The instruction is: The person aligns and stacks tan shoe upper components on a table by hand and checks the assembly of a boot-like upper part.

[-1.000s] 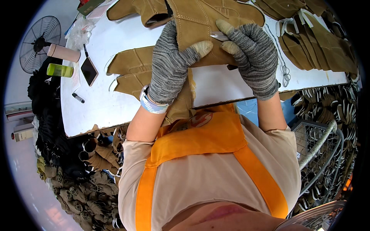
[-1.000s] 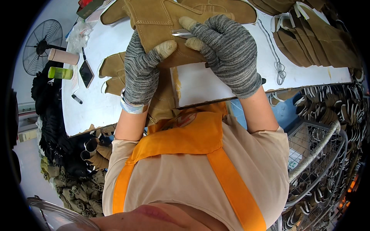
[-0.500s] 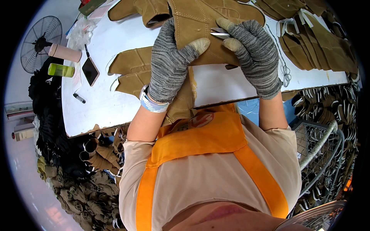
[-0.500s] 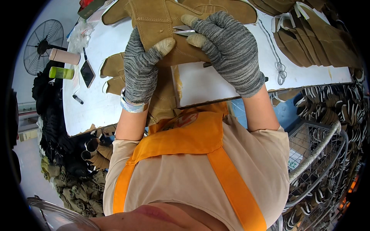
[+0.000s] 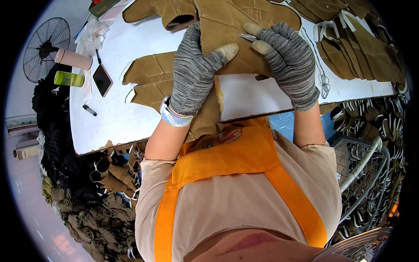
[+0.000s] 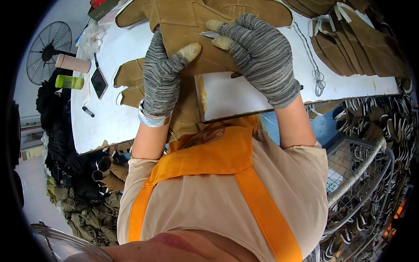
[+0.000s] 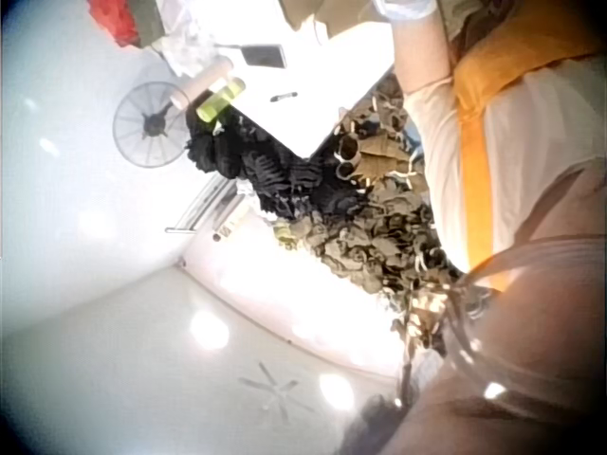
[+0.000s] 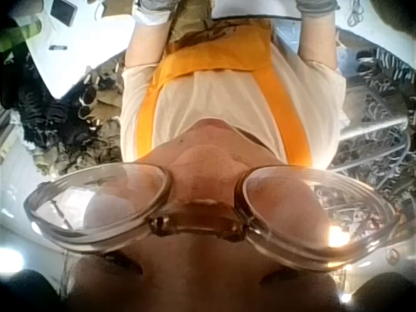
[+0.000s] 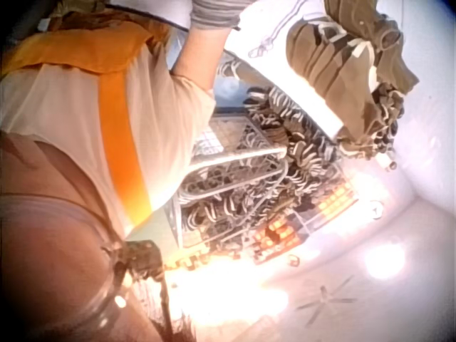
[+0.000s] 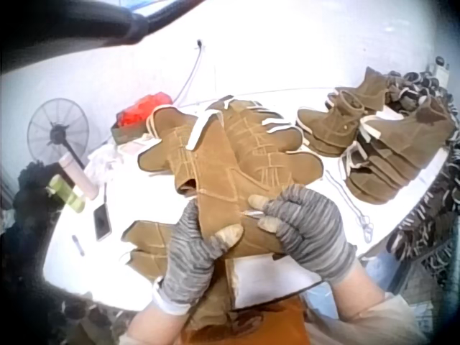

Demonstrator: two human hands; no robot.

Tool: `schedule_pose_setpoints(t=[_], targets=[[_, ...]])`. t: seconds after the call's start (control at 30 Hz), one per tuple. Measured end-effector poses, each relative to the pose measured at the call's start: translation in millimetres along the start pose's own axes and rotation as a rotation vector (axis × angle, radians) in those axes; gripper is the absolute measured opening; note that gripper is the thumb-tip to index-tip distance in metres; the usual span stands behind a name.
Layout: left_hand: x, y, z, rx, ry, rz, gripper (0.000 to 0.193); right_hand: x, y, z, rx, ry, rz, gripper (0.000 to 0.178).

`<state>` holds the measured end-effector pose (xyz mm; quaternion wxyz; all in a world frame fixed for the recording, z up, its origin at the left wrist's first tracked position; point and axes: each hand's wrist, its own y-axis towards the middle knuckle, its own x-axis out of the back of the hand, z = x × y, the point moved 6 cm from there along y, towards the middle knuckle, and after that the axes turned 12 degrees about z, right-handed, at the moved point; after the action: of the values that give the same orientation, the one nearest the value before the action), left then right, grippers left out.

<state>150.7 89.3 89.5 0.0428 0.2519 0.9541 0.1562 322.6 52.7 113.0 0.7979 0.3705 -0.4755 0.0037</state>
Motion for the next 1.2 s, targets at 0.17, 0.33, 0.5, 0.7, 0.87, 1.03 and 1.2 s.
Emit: schedule_pose_setpoints(t=[0.17, 0.33, 0.5, 0.7, 0.87, 1.03, 1.2], targets=[[-0.1, 0.6, -0.1, 0.007, 0.046, -0.001, 0.052, 8.1, 3.5, 2.7, -0.130, -0.011, 0.034, 0.033], [-0.2, -1.0, 1.0, 0.031, 0.062, -0.018, 0.054, 8.6, 2.0, 2.5, -0.064, 0.034, 0.003, 0.035], [1.4, -1.1, -1.5, 0.021, 0.081, -0.035, 0.051, 5.8, 1.3, 6.0, -0.055, -0.103, 0.061, 0.036], [0.0, -1.1, 0.3, 0.006, 0.066, -0.027, 0.049, 4.2, 0.1, 5.2, -0.075, -0.110, 0.029, 0.036], [-1.3, -1.8, 2.4, 0.020, 0.081, -0.017, 0.050, 7.9, 2.3, 9.8, -0.105, -0.150, 0.065, 0.033], [-0.8, -1.6, 2.3, 0.002, 0.142, -0.026, 0.047, 6.1, 1.8, 7.9, -0.109, -0.168, 0.092, 0.030], [-1.4, -1.2, 4.5, -0.010, 0.116, -0.015, 0.048, 7.7, 1.6, 9.0, -0.143, -0.074, 0.108, 0.029]])
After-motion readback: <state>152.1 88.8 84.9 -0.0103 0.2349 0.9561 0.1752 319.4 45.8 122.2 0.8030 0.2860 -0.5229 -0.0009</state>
